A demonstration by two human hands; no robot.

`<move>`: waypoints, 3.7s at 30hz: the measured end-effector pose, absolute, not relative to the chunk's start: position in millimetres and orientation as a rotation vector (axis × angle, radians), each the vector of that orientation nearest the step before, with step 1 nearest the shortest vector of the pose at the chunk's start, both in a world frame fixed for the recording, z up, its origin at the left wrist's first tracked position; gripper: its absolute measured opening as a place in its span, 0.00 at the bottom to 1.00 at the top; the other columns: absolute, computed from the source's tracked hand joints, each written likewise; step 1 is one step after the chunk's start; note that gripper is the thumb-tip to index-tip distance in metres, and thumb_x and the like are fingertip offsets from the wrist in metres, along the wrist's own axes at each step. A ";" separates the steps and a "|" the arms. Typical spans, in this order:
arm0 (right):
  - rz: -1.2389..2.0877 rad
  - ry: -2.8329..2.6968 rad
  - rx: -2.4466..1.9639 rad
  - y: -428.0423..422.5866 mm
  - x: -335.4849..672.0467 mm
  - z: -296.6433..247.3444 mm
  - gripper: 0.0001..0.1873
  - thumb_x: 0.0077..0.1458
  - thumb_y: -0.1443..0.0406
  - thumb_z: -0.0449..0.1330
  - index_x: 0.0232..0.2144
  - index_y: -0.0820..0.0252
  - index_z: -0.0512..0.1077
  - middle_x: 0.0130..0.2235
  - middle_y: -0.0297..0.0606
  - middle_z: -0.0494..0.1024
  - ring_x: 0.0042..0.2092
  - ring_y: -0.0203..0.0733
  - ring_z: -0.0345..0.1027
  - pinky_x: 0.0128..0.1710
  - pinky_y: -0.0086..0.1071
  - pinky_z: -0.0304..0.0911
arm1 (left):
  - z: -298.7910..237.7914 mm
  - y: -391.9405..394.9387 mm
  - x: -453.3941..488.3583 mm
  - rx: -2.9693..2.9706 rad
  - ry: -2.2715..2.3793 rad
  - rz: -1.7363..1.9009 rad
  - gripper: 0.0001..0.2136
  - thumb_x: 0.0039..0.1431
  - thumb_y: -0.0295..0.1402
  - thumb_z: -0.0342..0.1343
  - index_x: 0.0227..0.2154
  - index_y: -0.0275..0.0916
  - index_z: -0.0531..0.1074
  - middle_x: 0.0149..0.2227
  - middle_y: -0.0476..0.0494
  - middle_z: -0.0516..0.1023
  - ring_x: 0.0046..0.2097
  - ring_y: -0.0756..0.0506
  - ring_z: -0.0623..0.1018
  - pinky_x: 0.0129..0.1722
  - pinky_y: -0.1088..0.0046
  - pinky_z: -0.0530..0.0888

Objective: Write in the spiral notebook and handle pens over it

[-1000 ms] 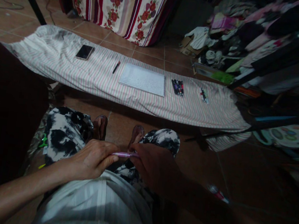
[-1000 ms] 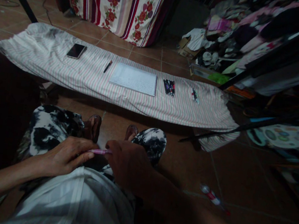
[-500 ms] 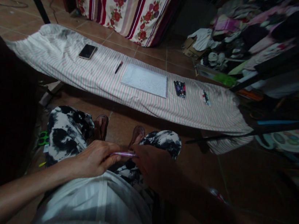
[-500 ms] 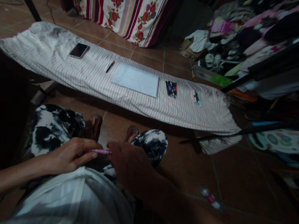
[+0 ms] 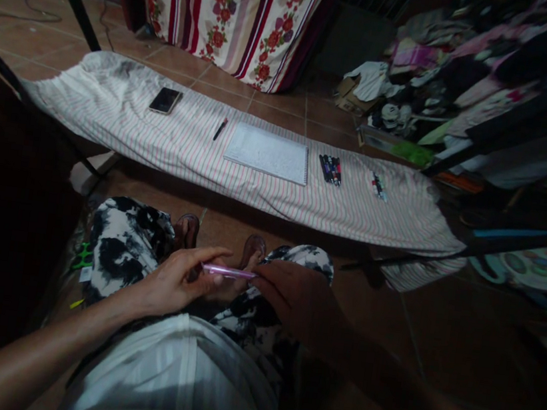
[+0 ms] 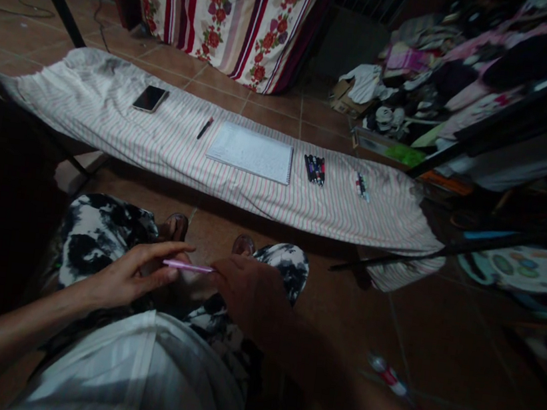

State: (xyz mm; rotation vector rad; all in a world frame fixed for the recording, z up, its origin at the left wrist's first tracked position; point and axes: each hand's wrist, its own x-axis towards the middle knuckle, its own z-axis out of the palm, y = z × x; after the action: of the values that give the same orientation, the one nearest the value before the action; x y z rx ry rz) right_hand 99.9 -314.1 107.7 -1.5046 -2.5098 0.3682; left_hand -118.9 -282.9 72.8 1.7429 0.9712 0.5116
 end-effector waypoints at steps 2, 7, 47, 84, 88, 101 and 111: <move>0.435 -2.460 -1.565 -312.4 103.3 110.8 0.12 0.59 0.64 0.49 0.33 0.59 0.72 0.29 0.38 0.75 0.30 0.39 0.68 0.29 0.31 0.58 | 68.4 -281.6 -122.8 1.550 1.008 0.528 0.20 0.55 0.40 0.50 0.48 0.34 0.66 0.35 0.42 0.77 0.35 0.46 0.75 0.33 0.72 0.70; 0.467 -2.419 -1.614 -309.6 107.3 112.7 0.12 0.58 0.64 0.50 0.30 0.60 0.72 0.27 0.37 0.74 0.29 0.38 0.67 0.28 0.31 0.56 | 56.8 -284.9 -125.8 1.193 0.968 0.609 0.19 0.52 0.44 0.53 0.40 0.34 0.69 0.31 0.45 0.76 0.28 0.50 0.73 0.27 0.75 0.69; 0.353 -2.518 -1.475 -313.4 100.0 113.5 0.11 0.58 0.64 0.51 0.33 0.60 0.73 0.30 0.39 0.76 0.32 0.42 0.69 0.31 0.33 0.59 | 68.7 -285.9 -115.3 1.952 0.918 0.601 0.13 0.59 0.37 0.48 0.41 0.38 0.73 0.35 0.44 0.77 0.38 0.47 0.74 0.39 0.72 0.69; 0.856 -2.269 -1.297 -319.4 94.4 91.7 0.07 0.54 0.71 0.54 0.37 0.63 0.69 0.35 0.40 0.73 0.38 0.40 0.67 0.39 0.32 0.62 | 67.8 -284.6 -114.8 2.619 0.850 0.221 0.12 0.62 0.34 0.41 0.30 0.37 0.68 0.27 0.46 0.71 0.31 0.47 0.69 0.30 0.73 0.64; 0.783 -2.265 -1.311 -319.3 95.1 86.7 0.07 0.51 0.70 0.58 0.36 0.62 0.70 0.38 0.42 0.69 0.40 0.41 0.65 0.40 0.34 0.62 | 61.6 -289.5 -111.5 2.590 0.829 0.246 0.11 0.63 0.33 0.40 0.30 0.37 0.66 0.28 0.47 0.71 0.31 0.47 0.69 0.31 0.73 0.64; 0.761 -2.165 -1.456 -317.0 88.5 85.6 0.10 0.51 0.69 0.59 0.38 0.61 0.68 0.34 0.38 0.75 0.36 0.41 0.69 0.35 0.33 0.62 | 52.7 -300.3 -105.0 2.123 0.981 0.409 0.09 0.60 0.33 0.44 0.40 0.39 0.66 0.36 0.45 0.75 0.39 0.47 0.74 0.38 0.74 0.69; 0.922 -1.768 -1.600 -315.0 82.7 91.0 0.14 0.45 0.67 0.62 0.36 0.58 0.63 0.33 0.35 0.76 0.36 0.38 0.71 0.34 0.31 0.64 | 37.4 -303.9 -98.2 2.054 0.986 0.669 0.12 0.61 0.33 0.42 0.43 0.38 0.67 0.38 0.43 0.76 0.40 0.48 0.75 0.41 0.73 0.71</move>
State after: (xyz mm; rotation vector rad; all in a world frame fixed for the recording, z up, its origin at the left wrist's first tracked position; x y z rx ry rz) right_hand 82.7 -315.0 91.0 -1.5999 -1.7684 0.9220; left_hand -98.2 -303.9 37.4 2.0537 0.9860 0.6693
